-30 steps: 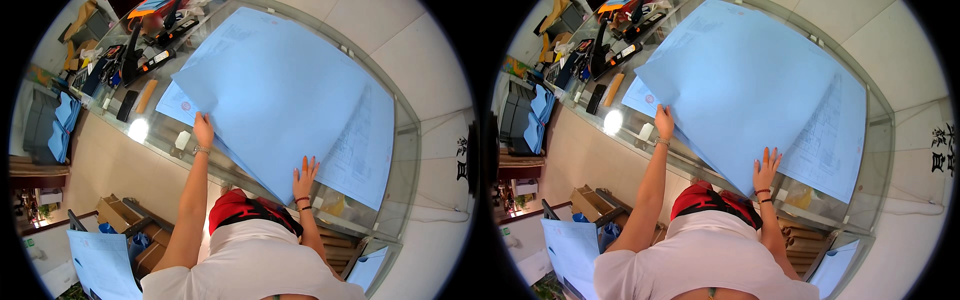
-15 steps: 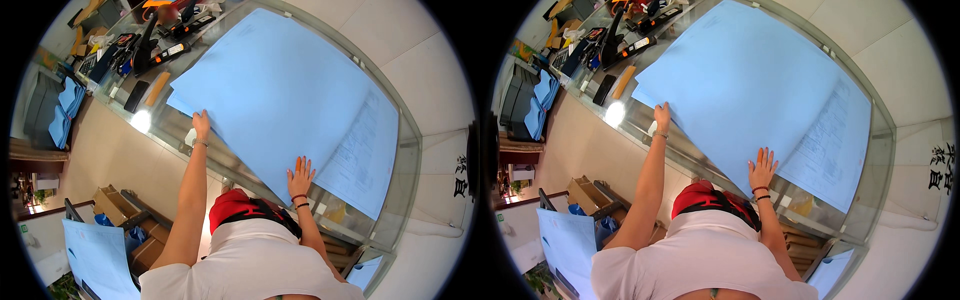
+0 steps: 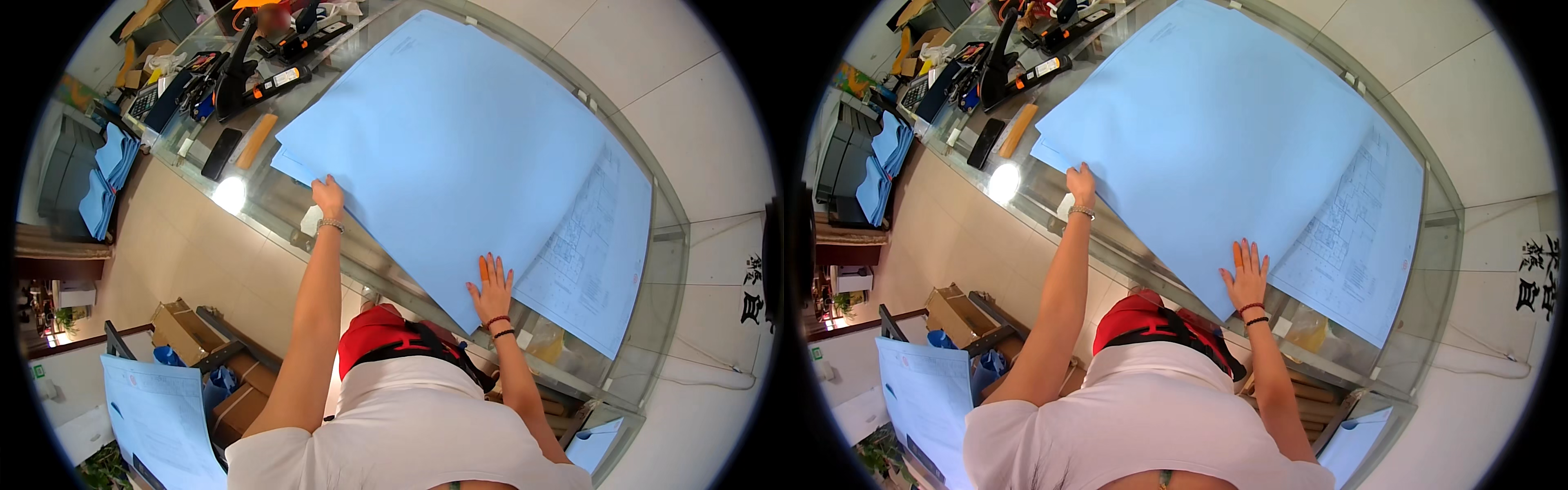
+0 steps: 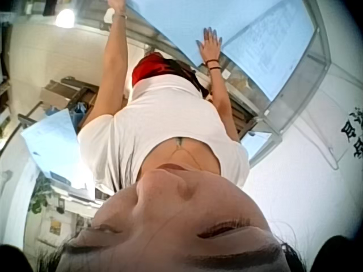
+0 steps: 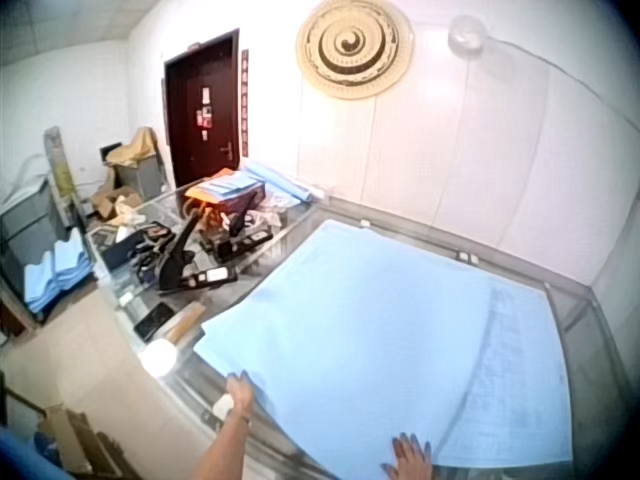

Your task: The person handles and reviews large sheets of architectural blueprints on a glass-topped display counter, unrolling, aligning, turning pages over, and using a wooden block to smooth out and weigh down sections of the drawings.

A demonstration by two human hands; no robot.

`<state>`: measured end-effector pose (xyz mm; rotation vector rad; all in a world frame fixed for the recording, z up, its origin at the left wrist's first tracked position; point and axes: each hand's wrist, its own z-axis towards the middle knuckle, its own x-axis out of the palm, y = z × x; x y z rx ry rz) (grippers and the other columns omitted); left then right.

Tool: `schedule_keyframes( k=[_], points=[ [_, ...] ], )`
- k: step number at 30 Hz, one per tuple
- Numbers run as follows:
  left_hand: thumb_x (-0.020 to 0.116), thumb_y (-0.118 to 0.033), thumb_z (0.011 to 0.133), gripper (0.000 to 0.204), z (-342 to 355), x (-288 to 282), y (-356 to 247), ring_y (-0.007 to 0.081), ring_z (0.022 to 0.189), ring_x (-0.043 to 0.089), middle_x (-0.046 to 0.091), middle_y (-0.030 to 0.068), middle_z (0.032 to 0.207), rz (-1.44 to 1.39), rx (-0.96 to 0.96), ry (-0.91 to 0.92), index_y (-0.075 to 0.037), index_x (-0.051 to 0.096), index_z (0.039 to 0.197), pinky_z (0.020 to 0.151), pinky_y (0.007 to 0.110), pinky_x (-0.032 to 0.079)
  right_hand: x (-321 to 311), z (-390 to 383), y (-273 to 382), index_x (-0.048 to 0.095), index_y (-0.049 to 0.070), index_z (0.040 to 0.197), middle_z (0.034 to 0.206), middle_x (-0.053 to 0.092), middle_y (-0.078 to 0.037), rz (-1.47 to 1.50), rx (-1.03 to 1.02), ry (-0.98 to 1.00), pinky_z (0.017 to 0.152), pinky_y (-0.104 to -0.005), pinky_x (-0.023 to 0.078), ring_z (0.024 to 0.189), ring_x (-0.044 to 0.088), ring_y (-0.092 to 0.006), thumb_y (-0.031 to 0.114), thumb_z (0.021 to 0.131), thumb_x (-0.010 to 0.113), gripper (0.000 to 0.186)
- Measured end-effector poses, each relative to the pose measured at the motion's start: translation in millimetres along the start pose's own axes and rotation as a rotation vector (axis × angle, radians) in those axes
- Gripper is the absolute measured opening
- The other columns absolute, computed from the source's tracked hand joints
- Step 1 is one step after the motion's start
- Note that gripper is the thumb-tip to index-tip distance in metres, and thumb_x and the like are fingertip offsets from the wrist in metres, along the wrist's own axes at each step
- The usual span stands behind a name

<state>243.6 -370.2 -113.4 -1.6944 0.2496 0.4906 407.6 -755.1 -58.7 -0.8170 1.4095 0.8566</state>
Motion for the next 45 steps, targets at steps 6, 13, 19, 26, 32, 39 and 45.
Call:
schedule_keyframes(
  k=[6,13,19,26,32,39,45],
  points=[
    [0.054,-0.018,0.085,0.043,10,0,6,0.0406,0.096,0.055,0.055,0.0308,0.105,-0.011,-0.048,-0.02,0.016,0.044,0.111,0.084,0.04,0.044,1,2,1,0.031,0.01,0.137,0.145,0.024,-0.007,0.083,0.003,-0.009,0.108,-0.0477,0.011,0.133,0.02,-0.0261,0.04,0.086,0.048,0.062],
    [0.06,-0.01,0.078,0.032,-2,-12,23,0.029,0.081,0.059,0.06,0.0177,0.094,0.207,0.232,-0.241,0.009,0.05,0.102,0.074,0.035,0.046,6,3,2,0.03,0.009,0.137,0.145,0.022,-0.007,0.088,-0.007,0.025,0.108,-0.0472,0.009,0.134,0.018,-0.0268,0.04,0.086,0.047,0.062],
    [0.062,-0.006,0.073,0.02,-57,-25,8,0.0128,0.071,0.045,0.047,0.006,0.086,-0.718,-0.411,0.303,0.0,0.053,0.09,0.056,0.03,0.037,9,1,-4,0.03,0.009,0.137,0.146,0.021,-0.007,0.085,-0.001,0.028,0.108,-0.0471,0.009,0.134,0.017,-0.0269,0.04,0.087,0.046,0.061],
    [0.056,-0.006,0.078,0.006,-63,-41,-19,0.011,0.07,0.046,0.048,0.0023,0.079,-0.699,-0.669,0.307,-0.004,0.053,0.082,0.059,0.027,0.037,9,1,-5,0.029,0.01,0.138,0.146,0.021,-0.006,0.106,0.003,0.026,0.108,-0.0463,0.009,0.134,0.017,-0.0262,0.041,0.087,0.045,0.061],
    [0.055,-0.007,0.079,0.01,-57,-55,7,0.0112,0.075,0.049,0.052,-0.0008,0.08,-0.944,-0.701,0.396,-0.007,0.056,0.089,0.067,0.025,0.041,9,0,-3,0.029,0.011,0.138,0.146,0.021,-0.005,0.104,-0.003,0.01,0.108,-0.046,0.009,0.134,0.017,-0.026,0.042,0.087,0.045,0.061],
    [0.058,-0.019,0.084,0.036,-113,-47,-3,0.0149,0.088,0.053,0.053,0.006,0.104,-0.646,-0.416,0.489,-0.005,0.046,0.114,0.076,0.028,0.045,10,0,-6,0.031,0.012,0.137,0.146,0.022,-0.004,0.136,0.009,0.005,0.107,-0.0477,0.011,0.134,0.018,-0.0256,0.043,0.087,0.046,0.061],
    [0.06,-0.026,0.085,0.038,-176,-10,-12,0.0171,0.093,0.05,0.053,0.0083,0.104,-0.598,-0.241,0.384,0.0,0.043,0.107,0.084,0.032,0.04,12,-1,-9,0.032,0.01,0.136,0.145,0.023,-0.005,0.142,-0.002,-0.021,0.107,-0.0477,0.011,0.134,0.019,-0.0256,0.044,0.087,0.046,0.061]
  ],
)
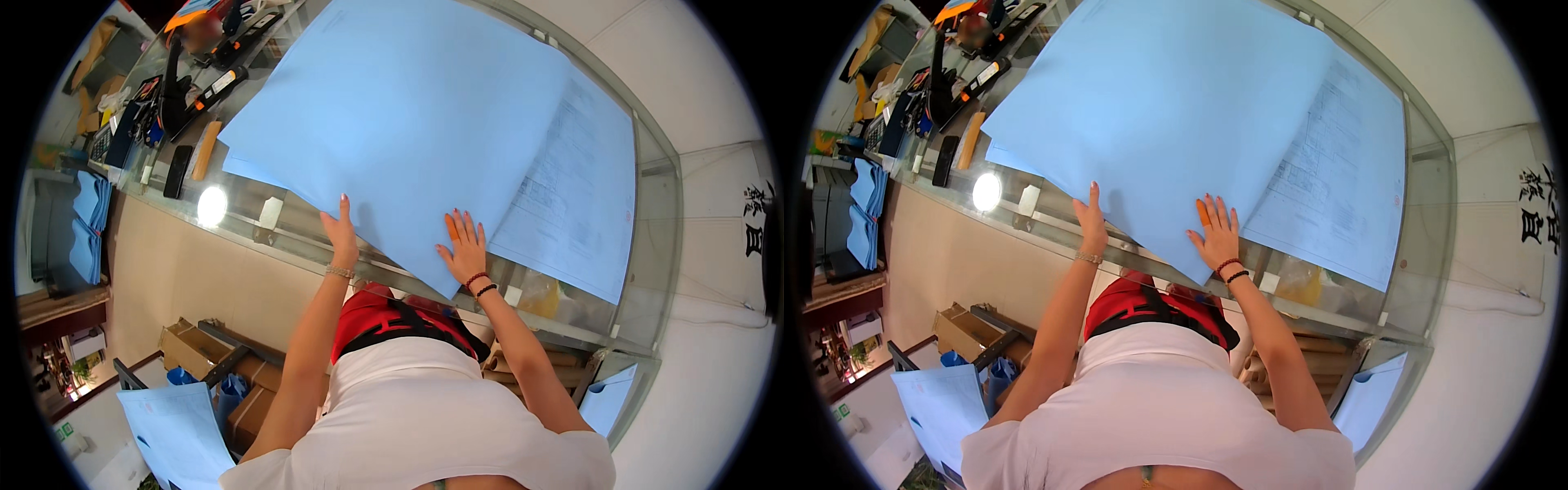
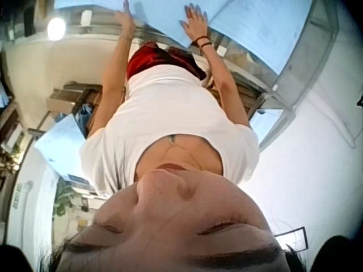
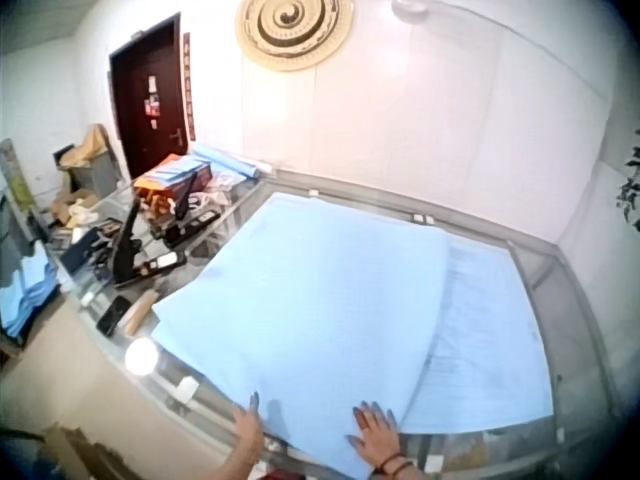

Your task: The person handles and reviews large sheets of architectural blueprints on a glass-topped display counter, unrolling, aligning, turning pages over, and using a wooden block to smooth out and weigh down sections of the drawings.

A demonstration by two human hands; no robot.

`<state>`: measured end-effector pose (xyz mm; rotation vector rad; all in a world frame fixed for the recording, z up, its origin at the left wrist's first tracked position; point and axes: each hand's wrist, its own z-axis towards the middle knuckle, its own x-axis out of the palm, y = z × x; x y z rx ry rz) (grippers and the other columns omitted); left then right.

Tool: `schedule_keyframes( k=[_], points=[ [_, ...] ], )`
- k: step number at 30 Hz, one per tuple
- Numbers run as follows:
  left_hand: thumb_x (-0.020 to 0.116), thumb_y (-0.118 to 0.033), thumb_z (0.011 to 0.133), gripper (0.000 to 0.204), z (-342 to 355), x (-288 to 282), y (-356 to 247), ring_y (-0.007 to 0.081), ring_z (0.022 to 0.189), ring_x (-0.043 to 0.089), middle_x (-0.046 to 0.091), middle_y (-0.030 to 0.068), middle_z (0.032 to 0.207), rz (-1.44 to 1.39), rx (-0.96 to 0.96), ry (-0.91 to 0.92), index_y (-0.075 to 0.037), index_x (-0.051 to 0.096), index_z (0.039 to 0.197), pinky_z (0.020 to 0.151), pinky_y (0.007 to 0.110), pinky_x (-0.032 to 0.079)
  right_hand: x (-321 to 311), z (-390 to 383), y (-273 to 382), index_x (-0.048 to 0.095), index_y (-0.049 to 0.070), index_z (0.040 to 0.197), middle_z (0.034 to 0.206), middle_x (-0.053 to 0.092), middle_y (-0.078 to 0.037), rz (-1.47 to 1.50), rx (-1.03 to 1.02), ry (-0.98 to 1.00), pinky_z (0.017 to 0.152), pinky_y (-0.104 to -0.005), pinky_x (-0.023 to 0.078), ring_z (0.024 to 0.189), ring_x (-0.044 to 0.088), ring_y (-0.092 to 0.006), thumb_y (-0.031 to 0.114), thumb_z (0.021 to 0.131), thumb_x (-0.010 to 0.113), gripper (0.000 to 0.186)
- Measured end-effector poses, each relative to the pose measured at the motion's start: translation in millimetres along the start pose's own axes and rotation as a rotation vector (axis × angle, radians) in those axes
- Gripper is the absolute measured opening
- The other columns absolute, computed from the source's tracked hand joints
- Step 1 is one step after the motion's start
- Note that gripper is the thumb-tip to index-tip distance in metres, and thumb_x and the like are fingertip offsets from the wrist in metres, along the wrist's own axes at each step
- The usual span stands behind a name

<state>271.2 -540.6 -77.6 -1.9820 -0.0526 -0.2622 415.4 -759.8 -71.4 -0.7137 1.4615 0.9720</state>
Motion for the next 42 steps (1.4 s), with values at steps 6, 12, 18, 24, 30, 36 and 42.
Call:
schedule_keyframes(
  k=[6,12,18,24,30,36,42],
  points=[
    [0.06,-0.018,0.086,0.041,11,-11,28,0.0197,0.096,0.05,0.05,0.0134,0.11,0.096,0.249,-0.018,0.004,0.039,0.114,0.087,0.031,0.04,-3,2,4,0.033,0.01,0.136,0.144,0.024,-0.006,-0.001,-0.011,-0.006,0.107,-0.0476,0.012,0.133,0.019,-0.0254,0.044,0.087,0.046,0.061],
    [0.06,-0.015,0.083,0.061,-18,0,7,0.029,0.119,0.037,0.035,0.022,0.13,0.687,0.554,-0.185,0.003,0.028,0.131,0.097,0.042,0.031,-2,0,1,0.033,0.01,0.136,0.144,0.025,-0.006,0.005,0.01,-0.004,0.107,-0.0477,0.013,0.133,0.019,-0.0257,0.045,0.086,0.047,0.062],
    [0.051,-0.034,0.085,0.06,-82,42,18,0.0359,0.134,0.013,0.015,0.0146,0.146,1.339,0.876,0.615,-0.019,0.028,0.139,0.106,0.053,0.015,-4,0,3,0.033,0.01,0.136,0.144,0.025,-0.006,0.007,0.004,-0.022,0.107,-0.0478,0.014,0.133,0.02,-0.0261,0.045,0.084,0.048,0.064],
    [0.048,-0.038,0.086,0.055,-85,47,32,0.035,0.133,0.019,0.024,0.009,0.145,1.469,0.87,0.586,-0.022,0.034,0.137,0.106,0.053,0.015,-4,5,-11,0.035,0.013,0.136,0.142,0.028,-0.007,0.102,-0.069,0.004,0.106,-0.0463,0.019,0.131,0.024,-0.028,0.044,0.085,0.047,0.061],
    [0.047,-0.036,0.086,0.056,-86,55,24,0.036,0.133,0.017,0.022,0.0109,0.145,1.567,0.842,0.607,-0.021,0.033,0.138,0.106,0.053,0.013,-12,74,-100,0.035,0.014,0.136,0.143,0.027,-0.008,0.074,-0.032,-0.107,0.106,-0.0456,0.019,0.131,0.024,-0.0294,0.043,0.088,0.044,0.057],
    [0.047,-0.036,0.085,0.056,-83,66,24,0.0398,0.132,0.018,0.025,0.0149,0.143,1.634,0.749,0.649,-0.016,0.036,0.136,0.105,0.054,0.012,-16,182,-232,0.029,0.015,0.139,0.145,0.023,-0.007,-0.03,-0.01,-0.118,0.109,-0.0427,0.013,0.134,0.018,-0.0279,0.049,0.09,0.034,0.06],
    [0.048,-0.038,0.082,0.056,-81,61,31,0.0422,0.131,0.018,0.027,0.0173,0.142,1.699,0.646,0.668,-0.013,0.042,0.132,0.105,0.056,0.011,-24,301,-360,0.026,0.013,0.139,0.145,0.024,-0.008,-0.082,0.057,-0.145,0.109,-0.041,0.014,0.134,0.018,-0.0283,0.05,0.09,0.034,0.062]
  ],
)
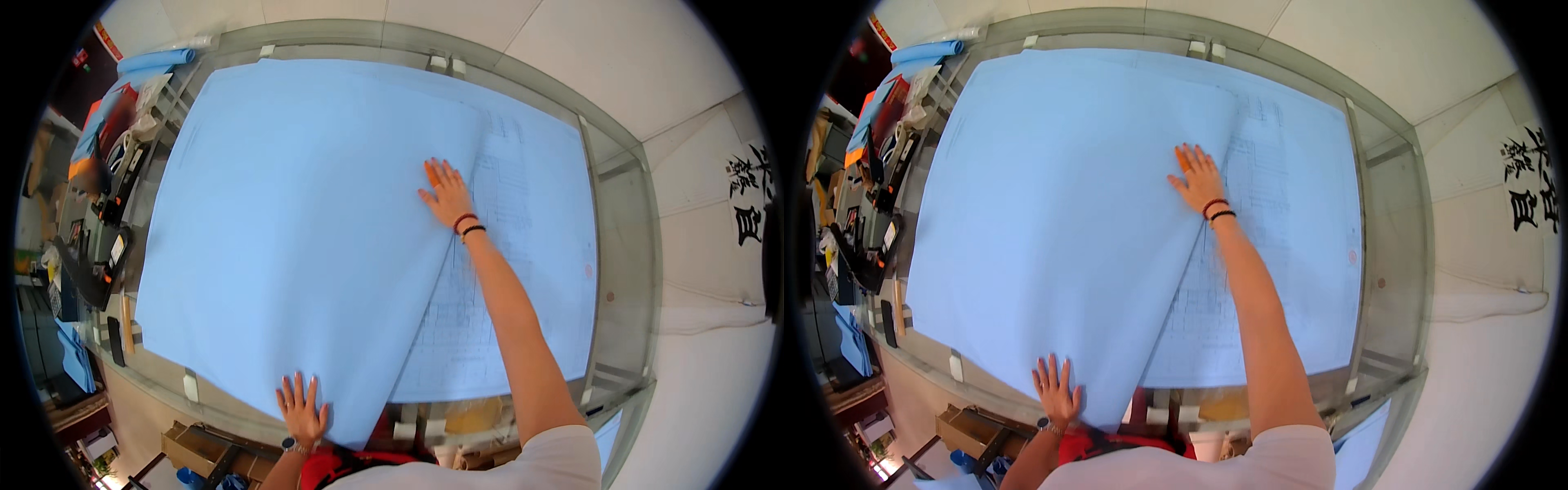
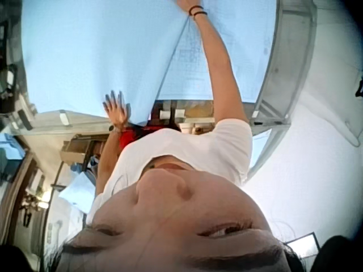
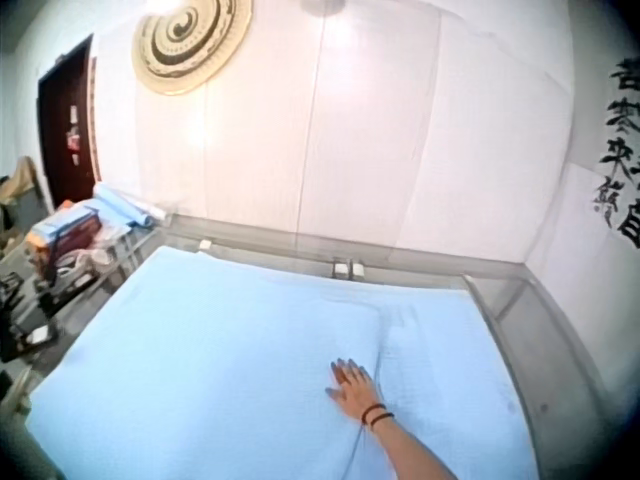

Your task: The person handles and reviews large sheets of architectural blueprints on a glass-topped display counter, unrolling, aligning, turning pages over, and using a wooden block to smooth out and weigh down sections of the drawings.

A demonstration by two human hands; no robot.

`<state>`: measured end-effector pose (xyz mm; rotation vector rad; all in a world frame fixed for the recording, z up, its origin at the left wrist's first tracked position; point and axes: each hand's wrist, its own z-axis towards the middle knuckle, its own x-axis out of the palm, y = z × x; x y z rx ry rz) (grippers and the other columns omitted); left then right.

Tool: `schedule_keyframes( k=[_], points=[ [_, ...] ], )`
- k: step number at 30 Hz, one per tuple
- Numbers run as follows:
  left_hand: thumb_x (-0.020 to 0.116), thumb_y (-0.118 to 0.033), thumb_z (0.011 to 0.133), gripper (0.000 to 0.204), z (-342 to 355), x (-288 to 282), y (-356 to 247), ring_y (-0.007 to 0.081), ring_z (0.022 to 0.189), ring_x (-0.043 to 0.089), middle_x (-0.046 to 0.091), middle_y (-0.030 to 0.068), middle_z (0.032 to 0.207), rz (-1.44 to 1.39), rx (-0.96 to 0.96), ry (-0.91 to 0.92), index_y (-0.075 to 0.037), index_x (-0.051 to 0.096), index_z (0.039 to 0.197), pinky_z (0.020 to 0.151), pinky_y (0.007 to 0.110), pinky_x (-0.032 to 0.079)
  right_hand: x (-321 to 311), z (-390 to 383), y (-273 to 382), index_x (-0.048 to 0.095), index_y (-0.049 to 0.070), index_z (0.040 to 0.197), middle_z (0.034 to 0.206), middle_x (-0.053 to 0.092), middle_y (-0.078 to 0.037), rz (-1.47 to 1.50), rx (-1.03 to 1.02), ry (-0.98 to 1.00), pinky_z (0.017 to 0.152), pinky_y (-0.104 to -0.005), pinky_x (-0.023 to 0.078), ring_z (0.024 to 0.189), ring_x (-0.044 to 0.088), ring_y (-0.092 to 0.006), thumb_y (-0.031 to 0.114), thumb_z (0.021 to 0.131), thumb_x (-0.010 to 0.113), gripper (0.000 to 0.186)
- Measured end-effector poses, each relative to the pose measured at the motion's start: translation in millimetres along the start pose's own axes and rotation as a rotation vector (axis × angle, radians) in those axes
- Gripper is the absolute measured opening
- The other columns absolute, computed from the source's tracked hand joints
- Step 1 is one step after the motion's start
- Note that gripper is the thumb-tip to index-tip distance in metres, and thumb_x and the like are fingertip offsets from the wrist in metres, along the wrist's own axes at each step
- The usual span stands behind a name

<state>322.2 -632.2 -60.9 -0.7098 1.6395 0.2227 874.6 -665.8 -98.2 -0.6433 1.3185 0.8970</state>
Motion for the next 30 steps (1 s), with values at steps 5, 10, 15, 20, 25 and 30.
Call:
schedule_keyframes(
  k=[5,10,15,20,25,30],
  points=[
    [0.045,-0.04,0.083,0.056,-5,6,7,0.0442,0.131,0.018,0.028,0.0191,0.141,0.028,0.002,0.074,-0.012,0.042,0.132,0.104,0.057,0.012,17,86,-94,0.024,0.011,0.14,0.143,0.027,-0.011,-0.041,0.089,-0.038,0.108,-0.0415,0.016,0.132,0.022,-0.031,0.051,0.089,0.036,0.066],
    [0.048,-0.041,0.08,0.058,-17,5,10,0.0466,0.13,0.015,0.025,0.0207,0.141,0.0,-0.013,0.11,-0.013,0.042,0.13,0.101,0.061,0.01,23,130,-136,0.02,0.01,0.141,0.144,0.026,-0.012,0.058,0.185,-0.119,0.108,-0.0419,0.015,0.132,0.021,-0.032,0.052,0.089,0.035,0.069],
    [0.046,-0.039,0.08,0.057,-2,-8,1,0.0465,0.13,0.016,0.025,0.021,0.141,-0.019,-0.024,0.124,-0.011,0.042,0.13,0.101,0.061,0.01,17,98,-113,0.022,0.009,0.14,0.145,0.024,-0.011,-0.206,0.294,-0.138,0.107,-0.0502,0.014,0.133,0.019,-0.0324,0.056,0.087,0.036,0.073],
    [0.044,-0.036,0.082,0.058,2,-9,-7,0.0452,0.131,0.015,0.023,0.0202,0.142,-0.039,0.051,0.017,-0.009,0.038,0.133,0.103,0.058,0.009,16,1,-2,0.031,0.01,0.137,0.143,0.029,-0.01,-0.084,0.211,-0.18,0.103,-0.0572,0.017,0.133,0.023,-0.031,0.057,0.081,0.043,0.074],
    [0.04,-0.037,0.086,0.056,2,2,-6,0.0413,0.133,0.014,0.024,0.0184,0.143,0.043,0.055,-0.075,-0.01,0.036,0.135,0.106,0.052,0.006,-22,-143,148,0.021,0.011,0.141,0.147,0.018,-0.008,0.073,0.107,-0.032,0.105,-0.0566,0.011,0.136,0.012,-0.0285,0.059,0.085,0.034,0.074],
    [0.039,-0.033,0.087,0.057,-3,-2,-7,0.0383,0.134,0.01,0.02,0.0168,0.145,0.063,0.089,-0.109,-0.009,0.03,0.138,0.106,0.052,0.006,-42,-272,281,0.019,0.014,0.142,0.148,0.015,-0.007,0.267,0.029,0.155,0.106,-0.0527,0.011,0.136,0.012,-0.0258,0.061,0.085,0.033,0.075]
  ],
)
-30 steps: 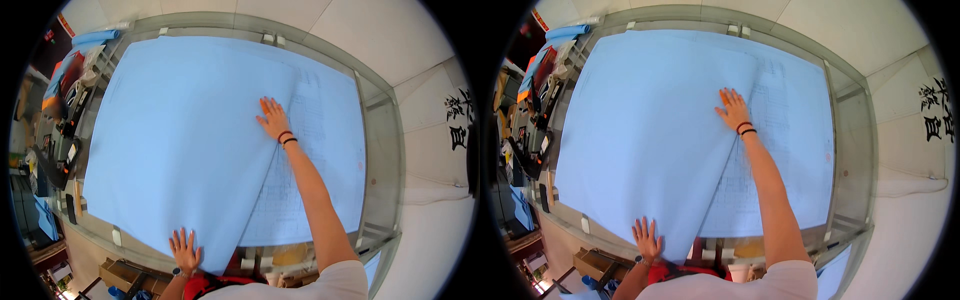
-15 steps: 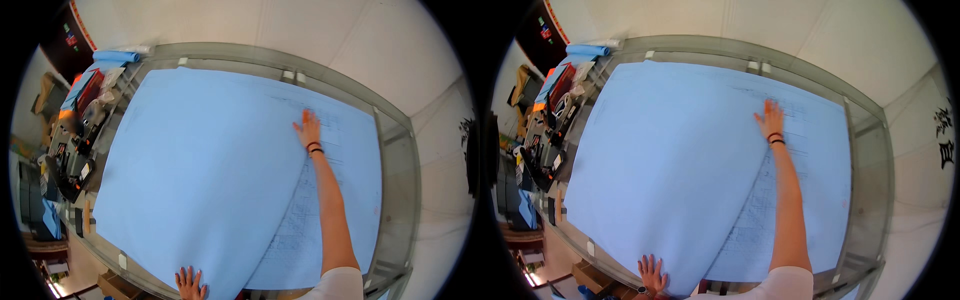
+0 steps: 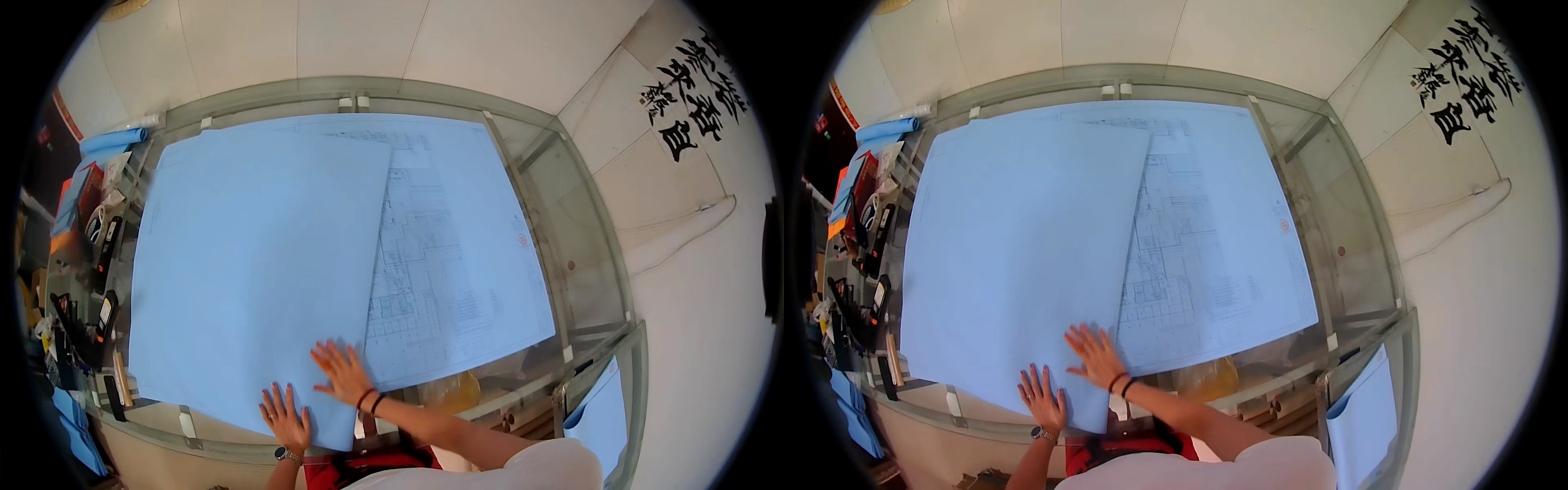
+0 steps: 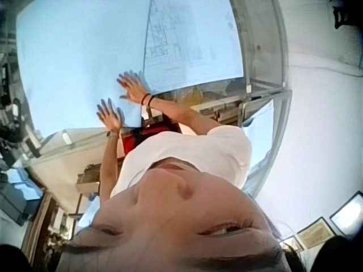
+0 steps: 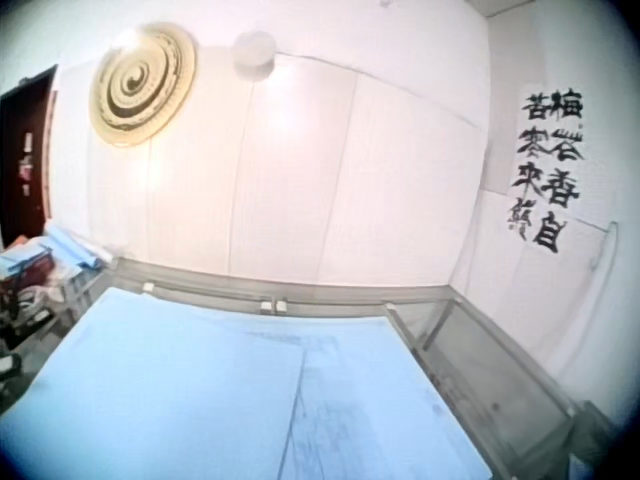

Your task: The person handles and reviews large sheets of architectural blueprints on a glass-topped display counter, unrolling, aligning, turning pages over, and using a wooden block to smooth out and weigh down sections of the drawings.

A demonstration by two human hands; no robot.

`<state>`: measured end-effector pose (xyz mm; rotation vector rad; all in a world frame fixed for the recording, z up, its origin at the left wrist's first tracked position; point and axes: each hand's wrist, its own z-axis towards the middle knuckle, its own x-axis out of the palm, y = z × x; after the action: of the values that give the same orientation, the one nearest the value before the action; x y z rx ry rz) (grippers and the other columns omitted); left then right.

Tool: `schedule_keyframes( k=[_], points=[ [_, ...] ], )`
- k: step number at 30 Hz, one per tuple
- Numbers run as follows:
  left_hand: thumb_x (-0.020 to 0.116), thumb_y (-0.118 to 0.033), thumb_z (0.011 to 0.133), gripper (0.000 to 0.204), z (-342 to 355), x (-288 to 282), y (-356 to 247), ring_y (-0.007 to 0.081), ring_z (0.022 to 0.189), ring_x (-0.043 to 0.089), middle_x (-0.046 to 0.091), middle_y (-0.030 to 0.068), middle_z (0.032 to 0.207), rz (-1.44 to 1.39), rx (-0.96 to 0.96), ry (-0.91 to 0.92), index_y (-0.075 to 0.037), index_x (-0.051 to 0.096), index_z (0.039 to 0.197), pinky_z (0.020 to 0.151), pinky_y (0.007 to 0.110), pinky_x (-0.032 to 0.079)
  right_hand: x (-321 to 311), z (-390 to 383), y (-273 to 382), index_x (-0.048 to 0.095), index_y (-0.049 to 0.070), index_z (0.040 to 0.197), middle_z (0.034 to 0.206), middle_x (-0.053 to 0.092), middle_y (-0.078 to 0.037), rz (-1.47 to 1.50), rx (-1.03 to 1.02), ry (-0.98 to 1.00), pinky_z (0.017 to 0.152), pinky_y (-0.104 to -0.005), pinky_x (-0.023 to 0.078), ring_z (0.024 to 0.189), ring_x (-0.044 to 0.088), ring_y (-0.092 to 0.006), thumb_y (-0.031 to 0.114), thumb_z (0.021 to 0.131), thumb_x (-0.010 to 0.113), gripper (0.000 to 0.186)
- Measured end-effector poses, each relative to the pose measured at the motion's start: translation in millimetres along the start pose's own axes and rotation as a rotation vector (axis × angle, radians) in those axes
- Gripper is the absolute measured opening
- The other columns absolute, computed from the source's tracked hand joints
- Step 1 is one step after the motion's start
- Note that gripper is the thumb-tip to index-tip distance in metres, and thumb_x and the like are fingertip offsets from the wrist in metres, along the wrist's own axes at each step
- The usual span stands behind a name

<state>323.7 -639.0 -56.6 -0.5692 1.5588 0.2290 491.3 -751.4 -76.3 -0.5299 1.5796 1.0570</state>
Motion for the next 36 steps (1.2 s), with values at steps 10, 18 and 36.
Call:
schedule_keyframes(
  k=[10,18,36],
  points=[
    [0.042,-0.037,0.085,0.056,-6,7,3,0.0351,0.135,0.013,0.021,0.0105,0.146,-0.049,-0.003,-0.101,-0.021,0.032,0.138,0.107,0.052,0.008,25,-73,66,0.026,0.009,0.139,0.145,0.022,-0.01,0.004,-0.243,-0.02,0.103,-0.0534,0.021,0.134,0.019,-0.0235,0.054,0.086,0.04,0.07],
    [0.046,-0.037,0.086,0.054,-9,20,10,0.0336,0.134,0.016,0.022,0.0075,0.145,-0.049,0.012,-0.228,-0.023,0.034,0.137,0.106,0.052,0.013,38,-91,75,0.038,0.01,0.134,0.142,0.028,-0.009,0.091,-0.729,0.097,0.099,-0.053,0.027,0.131,0.026,-0.0227,0.05,0.086,0.045,0.063],
    [0.045,-0.04,0.087,0.054,-20,4,13,0.032,0.133,0.019,0.023,0.0071,0.145,-0.131,0.017,-0.245,-0.024,0.032,0.137,0.106,0.051,0.014,-46,102,-144,0.047,-0.008,0.117,0.11,0.055,-0.02,1.021,0.964,-0.357,0.085,-0.034,0.042,0.099,0.053,-0.0283,0.006,0.073,0.067,0.05]
  ],
)
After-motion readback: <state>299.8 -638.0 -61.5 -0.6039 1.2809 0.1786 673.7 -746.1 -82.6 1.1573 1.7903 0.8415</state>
